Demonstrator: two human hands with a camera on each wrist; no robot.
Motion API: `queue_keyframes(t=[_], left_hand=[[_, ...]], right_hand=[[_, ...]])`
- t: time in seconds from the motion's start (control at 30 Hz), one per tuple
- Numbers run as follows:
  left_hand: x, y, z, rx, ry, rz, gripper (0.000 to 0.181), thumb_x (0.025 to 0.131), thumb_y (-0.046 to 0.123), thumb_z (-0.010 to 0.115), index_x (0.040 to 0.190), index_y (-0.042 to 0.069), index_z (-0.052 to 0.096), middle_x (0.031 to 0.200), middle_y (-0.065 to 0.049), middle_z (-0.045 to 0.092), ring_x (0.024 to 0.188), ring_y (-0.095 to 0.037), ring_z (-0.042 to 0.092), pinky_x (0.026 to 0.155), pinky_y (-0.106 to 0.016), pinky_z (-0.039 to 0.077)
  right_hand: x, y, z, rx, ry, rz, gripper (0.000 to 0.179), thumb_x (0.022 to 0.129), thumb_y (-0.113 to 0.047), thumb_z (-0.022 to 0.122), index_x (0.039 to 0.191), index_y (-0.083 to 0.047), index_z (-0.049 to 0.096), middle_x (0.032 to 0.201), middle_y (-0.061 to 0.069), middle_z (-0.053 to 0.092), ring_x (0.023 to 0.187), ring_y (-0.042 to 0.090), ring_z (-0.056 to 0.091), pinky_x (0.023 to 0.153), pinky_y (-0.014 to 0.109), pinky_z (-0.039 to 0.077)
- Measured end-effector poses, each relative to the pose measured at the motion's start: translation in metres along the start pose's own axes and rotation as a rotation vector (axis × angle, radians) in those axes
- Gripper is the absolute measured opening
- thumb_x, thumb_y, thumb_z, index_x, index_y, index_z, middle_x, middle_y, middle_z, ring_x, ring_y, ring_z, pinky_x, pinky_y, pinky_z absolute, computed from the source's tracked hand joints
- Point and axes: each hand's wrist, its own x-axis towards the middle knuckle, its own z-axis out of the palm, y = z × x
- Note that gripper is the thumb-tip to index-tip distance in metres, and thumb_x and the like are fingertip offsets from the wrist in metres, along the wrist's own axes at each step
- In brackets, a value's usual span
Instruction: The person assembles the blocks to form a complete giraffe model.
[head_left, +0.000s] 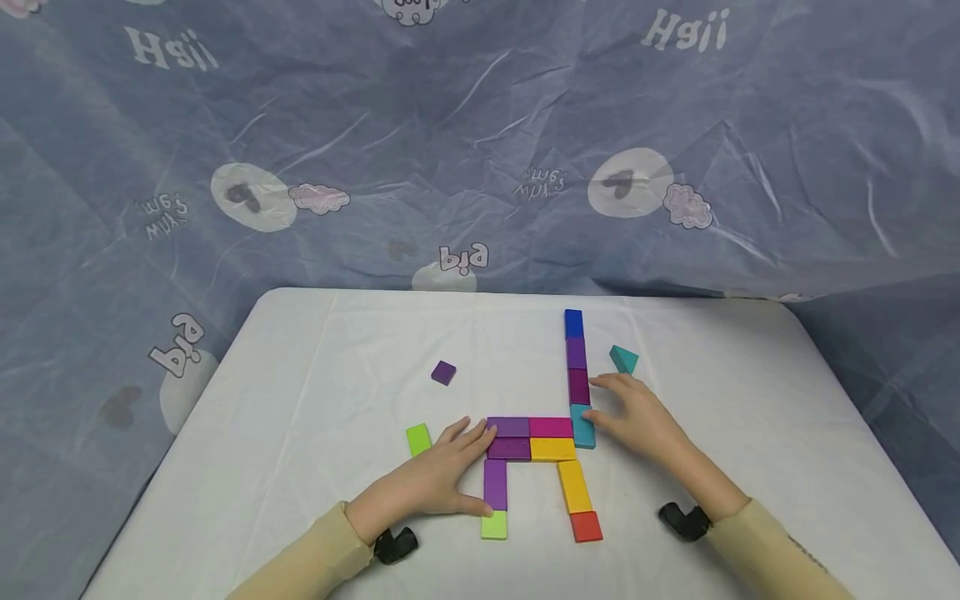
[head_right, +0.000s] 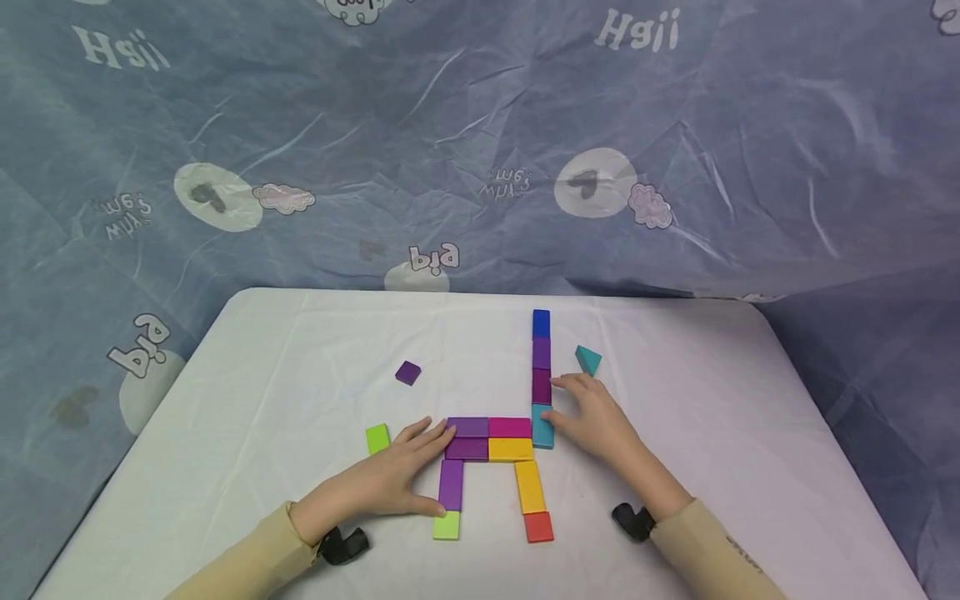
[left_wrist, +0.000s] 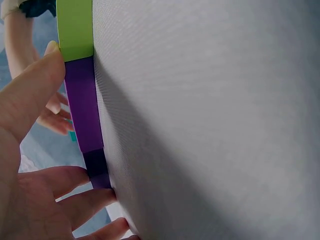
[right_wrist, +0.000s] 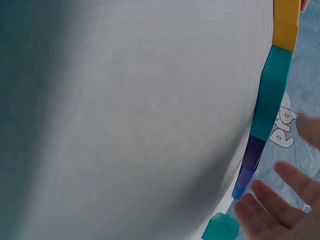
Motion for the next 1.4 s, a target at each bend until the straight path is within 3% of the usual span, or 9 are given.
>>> queue_keyframes(t=[0.27, 0.63, 0.73, 0.9, 0.97, 1.03, 1.1, 1.23, 1.4], left_hand=[[0.001, 0.0, 0.003, -0.004, -0.002, -0.015, 0.104, 0.078, 0.058, 0.075, 0.158, 0.015, 0.024, 0.165, -0.006, 0.02, 0.153, -0.033, 0.013, 0.115, -0.05, 0.035], [0.001, -0.004, -0.002, -0.065, 0.01, -0.012, 0.096, 0.084, 0.057, 0.071, 0.157, 0.016, 0.025, 0.164, -0.007, 0.024, 0.152, -0.032, 0.016, 0.117, -0.051, 0.031], [0.005, -0.008, -0.011, -0.093, 0.097, -0.02, 0.084, 0.088, 0.05, 0.069, 0.154, 0.012, 0.034, 0.158, -0.011, 0.037, 0.147, -0.033, 0.03, 0.117, -0.049, 0.032], [0.021, -0.023, -0.042, -0.08, 0.389, -0.091, 0.048, 0.091, 0.025, 0.071, 0.132, 0.004, 0.059, 0.13, -0.016, 0.062, 0.12, -0.034, 0.056, 0.104, -0.048, 0.045], [0.032, -0.034, -0.056, -0.048, 0.442, -0.14, 0.04, 0.09, 0.017, 0.072, 0.127, 0.005, 0.063, 0.125, -0.016, 0.063, 0.114, -0.035, 0.058, 0.1, -0.047, 0.047], [0.041, -0.047, -0.067, -0.006, 0.414, -0.179, 0.041, 0.089, 0.013, 0.072, 0.128, 0.006, 0.063, 0.126, -0.017, 0.061, 0.114, -0.036, 0.058, 0.1, -0.047, 0.047], [0.048, -0.059, -0.074, 0.028, 0.333, -0.198, 0.045, 0.089, 0.012, 0.072, 0.132, 0.009, 0.061, 0.132, -0.016, 0.058, 0.119, -0.037, 0.056, 0.103, -0.048, 0.046], [0.058, -0.074, -0.082, 0.041, 0.187, -0.162, 0.048, 0.087, 0.015, 0.075, 0.133, 0.009, 0.061, 0.131, -0.016, 0.058, 0.116, -0.033, 0.059, 0.101, -0.046, 0.048], [0.066, -0.079, -0.086, 0.047, 0.157, -0.129, 0.04, 0.085, 0.014, 0.077, 0.123, 0.006, 0.067, 0.116, -0.013, 0.062, 0.103, -0.025, 0.061, 0.094, -0.041, 0.051]], right_hand=[[-0.001, -0.002, 0.005, -0.054, -0.173, -0.026, 0.072, 0.085, -0.036, 0.076, 0.145, -0.006, 0.048, 0.148, 0.025, 0.044, 0.135, 0.046, 0.041, 0.101, 0.063, 0.044], [-0.005, -0.002, 0.001, -0.072, -0.2, -0.052, 0.072, 0.087, -0.038, 0.073, 0.146, -0.006, 0.047, 0.15, 0.024, 0.043, 0.137, 0.046, 0.039, 0.105, 0.064, 0.039], [-0.005, -0.002, 0.001, -0.075, -0.21, -0.052, 0.073, 0.087, -0.04, 0.072, 0.147, -0.007, 0.046, 0.151, 0.024, 0.042, 0.137, 0.046, 0.038, 0.105, 0.064, 0.039], [-0.005, -0.001, 0.001, -0.077, -0.214, -0.058, 0.073, 0.088, -0.04, 0.072, 0.147, -0.007, 0.045, 0.151, 0.024, 0.042, 0.137, 0.046, 0.038, 0.106, 0.063, 0.038], [-0.005, 0.0, 0.001, -0.078, -0.21, -0.059, 0.073, 0.088, -0.04, 0.072, 0.147, -0.007, 0.045, 0.151, 0.024, 0.042, 0.137, 0.046, 0.038, 0.106, 0.063, 0.038], [-0.005, 0.001, 0.002, -0.076, -0.21, -0.054, 0.073, 0.088, -0.04, 0.072, 0.147, -0.007, 0.045, 0.151, 0.024, 0.042, 0.137, 0.046, 0.038, 0.105, 0.064, 0.039], [-0.006, 0.002, 0.003, -0.072, -0.216, -0.045, 0.073, 0.088, -0.04, 0.072, 0.148, -0.008, 0.045, 0.151, 0.023, 0.042, 0.138, 0.045, 0.038, 0.105, 0.063, 0.039], [-0.006, 0.001, 0.003, -0.066, -0.228, -0.039, 0.074, 0.088, -0.04, 0.072, 0.148, -0.009, 0.044, 0.152, 0.023, 0.041, 0.138, 0.045, 0.038, 0.105, 0.063, 0.04], [-0.007, 0.001, 0.002, -0.067, -0.217, -0.047, 0.073, 0.088, -0.039, 0.072, 0.148, -0.009, 0.045, 0.152, 0.022, 0.041, 0.138, 0.045, 0.038, 0.105, 0.062, 0.04]])
